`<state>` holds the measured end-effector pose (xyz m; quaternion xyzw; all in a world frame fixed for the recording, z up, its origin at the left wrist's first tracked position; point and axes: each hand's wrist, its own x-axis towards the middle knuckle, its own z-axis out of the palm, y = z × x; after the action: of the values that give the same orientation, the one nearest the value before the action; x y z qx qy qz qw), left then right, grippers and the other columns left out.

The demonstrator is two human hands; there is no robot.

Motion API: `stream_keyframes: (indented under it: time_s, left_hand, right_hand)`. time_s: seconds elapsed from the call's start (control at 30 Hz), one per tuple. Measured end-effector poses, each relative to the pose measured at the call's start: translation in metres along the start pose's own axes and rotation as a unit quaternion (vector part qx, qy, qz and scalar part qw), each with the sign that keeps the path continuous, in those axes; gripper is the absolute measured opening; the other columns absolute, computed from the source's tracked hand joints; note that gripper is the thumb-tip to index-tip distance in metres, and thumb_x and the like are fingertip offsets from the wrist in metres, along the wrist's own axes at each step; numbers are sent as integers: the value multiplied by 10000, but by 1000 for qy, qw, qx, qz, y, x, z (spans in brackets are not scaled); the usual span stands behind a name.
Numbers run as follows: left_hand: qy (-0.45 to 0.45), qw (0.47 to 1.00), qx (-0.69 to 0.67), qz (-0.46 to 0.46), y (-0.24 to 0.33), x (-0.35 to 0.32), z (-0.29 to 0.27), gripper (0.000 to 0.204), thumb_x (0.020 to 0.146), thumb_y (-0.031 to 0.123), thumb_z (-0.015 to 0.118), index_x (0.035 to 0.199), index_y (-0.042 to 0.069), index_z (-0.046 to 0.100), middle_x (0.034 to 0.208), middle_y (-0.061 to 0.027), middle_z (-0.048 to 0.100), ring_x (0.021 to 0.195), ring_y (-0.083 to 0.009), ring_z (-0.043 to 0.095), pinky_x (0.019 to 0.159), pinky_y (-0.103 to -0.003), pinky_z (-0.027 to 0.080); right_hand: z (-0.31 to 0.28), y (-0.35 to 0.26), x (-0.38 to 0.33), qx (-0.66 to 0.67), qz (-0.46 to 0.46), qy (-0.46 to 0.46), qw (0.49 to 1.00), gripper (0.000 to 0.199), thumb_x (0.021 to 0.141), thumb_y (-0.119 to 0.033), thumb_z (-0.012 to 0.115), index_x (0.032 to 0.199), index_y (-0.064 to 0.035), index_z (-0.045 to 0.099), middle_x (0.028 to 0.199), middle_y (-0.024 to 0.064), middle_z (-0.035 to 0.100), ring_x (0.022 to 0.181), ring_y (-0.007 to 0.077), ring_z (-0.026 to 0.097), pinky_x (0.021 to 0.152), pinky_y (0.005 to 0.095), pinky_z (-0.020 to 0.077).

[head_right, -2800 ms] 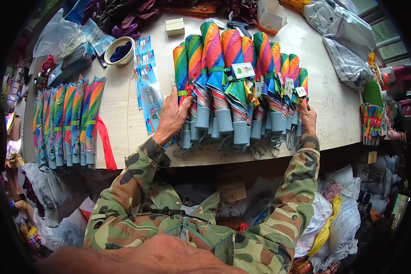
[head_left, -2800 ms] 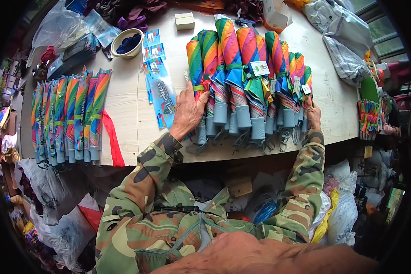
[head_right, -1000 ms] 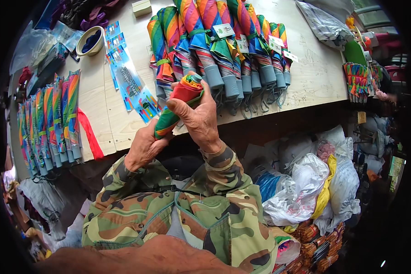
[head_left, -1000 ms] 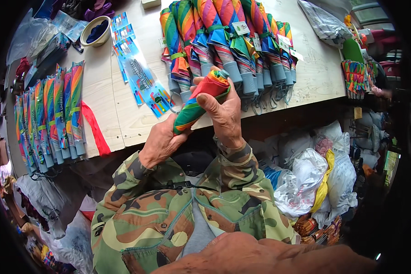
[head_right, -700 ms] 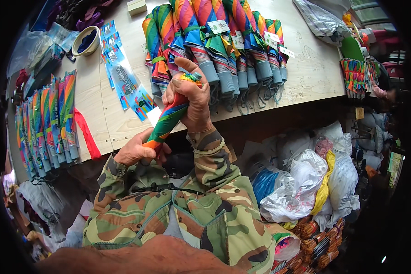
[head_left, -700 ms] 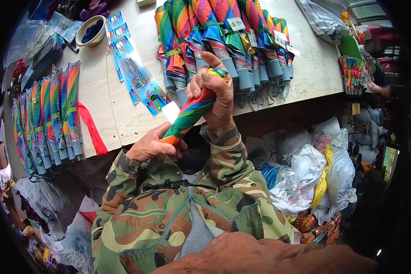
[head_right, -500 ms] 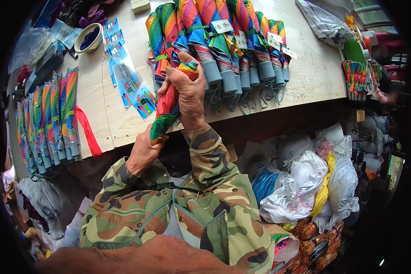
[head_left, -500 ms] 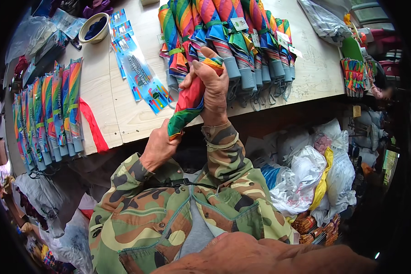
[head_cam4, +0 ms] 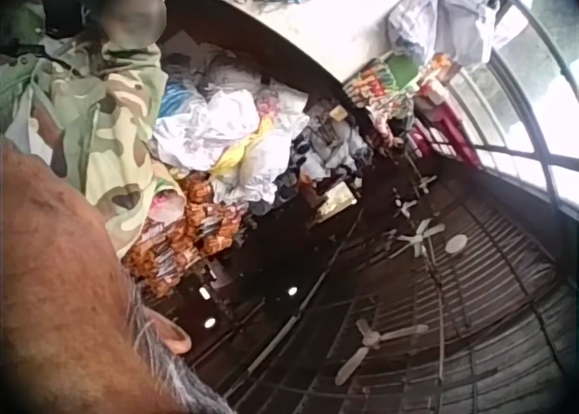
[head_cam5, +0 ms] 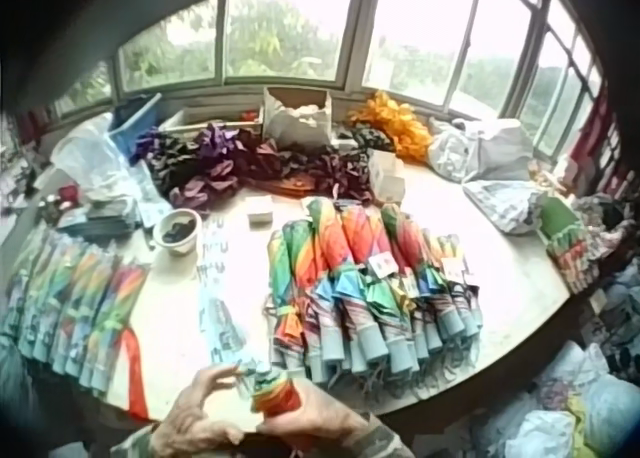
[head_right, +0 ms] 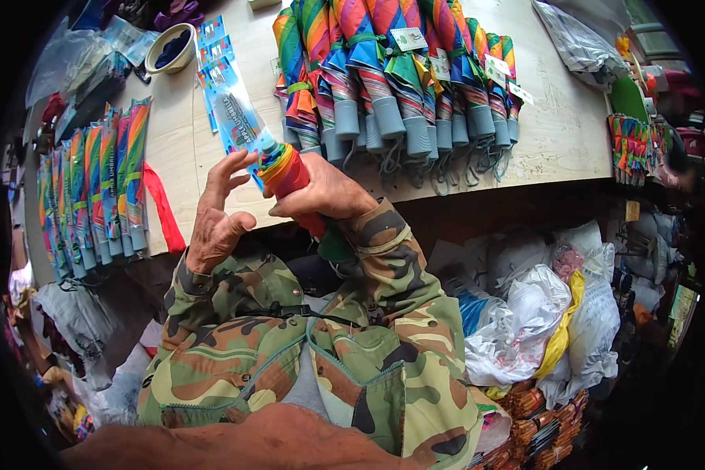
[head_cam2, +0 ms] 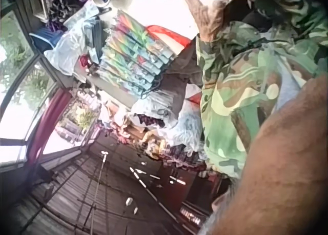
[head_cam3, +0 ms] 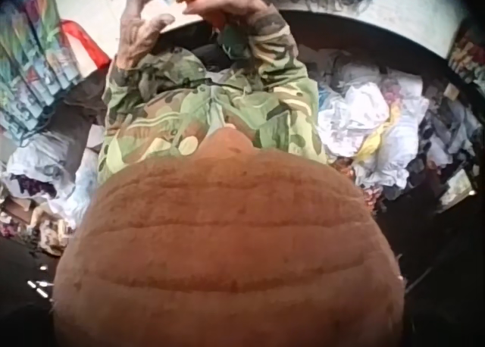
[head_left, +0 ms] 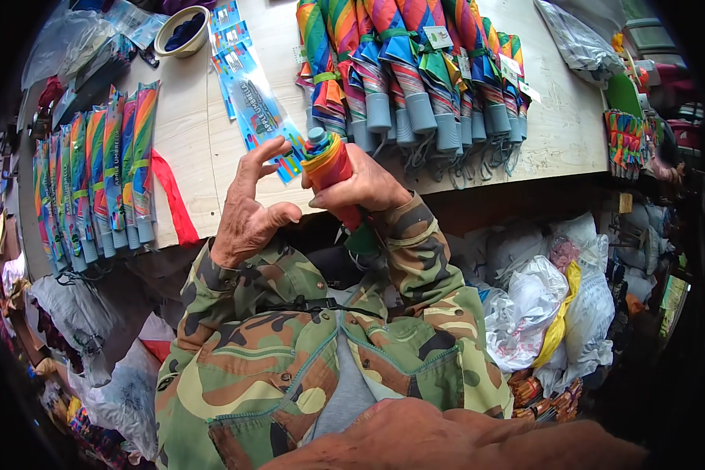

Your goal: Packaging colorful folded umbrellas into clear plastic sleeves.

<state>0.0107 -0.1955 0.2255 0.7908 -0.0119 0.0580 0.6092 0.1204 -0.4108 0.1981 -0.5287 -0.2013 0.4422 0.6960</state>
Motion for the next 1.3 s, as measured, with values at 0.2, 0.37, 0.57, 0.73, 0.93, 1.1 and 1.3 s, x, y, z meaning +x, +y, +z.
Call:
stream_keyframes:
  time_s: [0.2, 0.37, 0.57, 0.73, 0.93, 1.1, 1.3]
  left_hand:
    - [-108, 970, -188, -112, -21, -12, 24, 389, 942, 298, 868, 1157, 4, 733, 1238, -160, 778, 1407, -310, 589, 1237, -446, 411]
    - [91, 952, -186, -225, -48, -10, 3, 413, 1064, 419, 763, 1104, 9, 725, 1064, -108, 794, 956, -122, 720, 875, -294, 584]
    - [132, 981, -2, -142, -72, -7, 5, 352, 1120, 361, 685, 1132, 16, 754, 1004, -93, 776, 915, -193, 717, 848, -333, 558]
    - [85, 919, 365, 125, -87, -9, 24, 313, 988, 209, 778, 1216, 0, 730, 1066, -172, 715, 1053, -377, 663, 927, -460, 544]
    - [-18, 823, 544, 165, -105, -25, 34, 677, 925, 415, 830, 1343, -74, 619, 1241, -188, 622, 1131, -372, 584, 1080, -523, 478]
    - [-39, 827, 537, 163, -101, -44, 10, 612, 868, 409, 879, 1253, -14, 664, 1141, -175, 620, 1144, -400, 582, 1076, -565, 470]
    - [9, 838, 523, 158, -114, -37, 1, 436, 855, 272, 877, 1137, 18, 663, 1052, -150, 608, 1092, -380, 594, 1025, -537, 492]
  right_hand:
    - [33, 53, -2, -44, 3, -101, 994, 462, 761, -231, 848, 1132, 1, 698, 932, 79, 709, 855, 217, 681, 818, 397, 566]
    - [53, 85, -9, -378, 18, 85, 922, 445, 853, -233, 806, 1117, 29, 561, 852, 304, 719, 845, 523, 720, 760, 582, 553]
    - [53, 88, -35, -388, 40, 170, 905, 424, 878, -216, 799, 1141, 29, 574, 825, 304, 720, 813, 540, 713, 762, 599, 554]
    - [28, 84, -73, -337, 51, 242, 908, 424, 873, -237, 837, 1140, 22, 633, 878, 290, 734, 851, 524, 725, 759, 559, 563]
    - [21, 88, -89, -307, 63, 265, 912, 443, 851, -212, 867, 1096, 54, 611, 848, 282, 723, 835, 498, 741, 734, 516, 565]
    - [25, 93, -88, -309, 69, 269, 910, 450, 854, -214, 862, 1110, 58, 610, 858, 288, 727, 837, 496, 743, 746, 522, 566]
    - [33, 100, -84, -305, 59, 255, 916, 466, 854, -216, 857, 1156, 48, 621, 873, 291, 732, 853, 508, 739, 760, 531, 571]
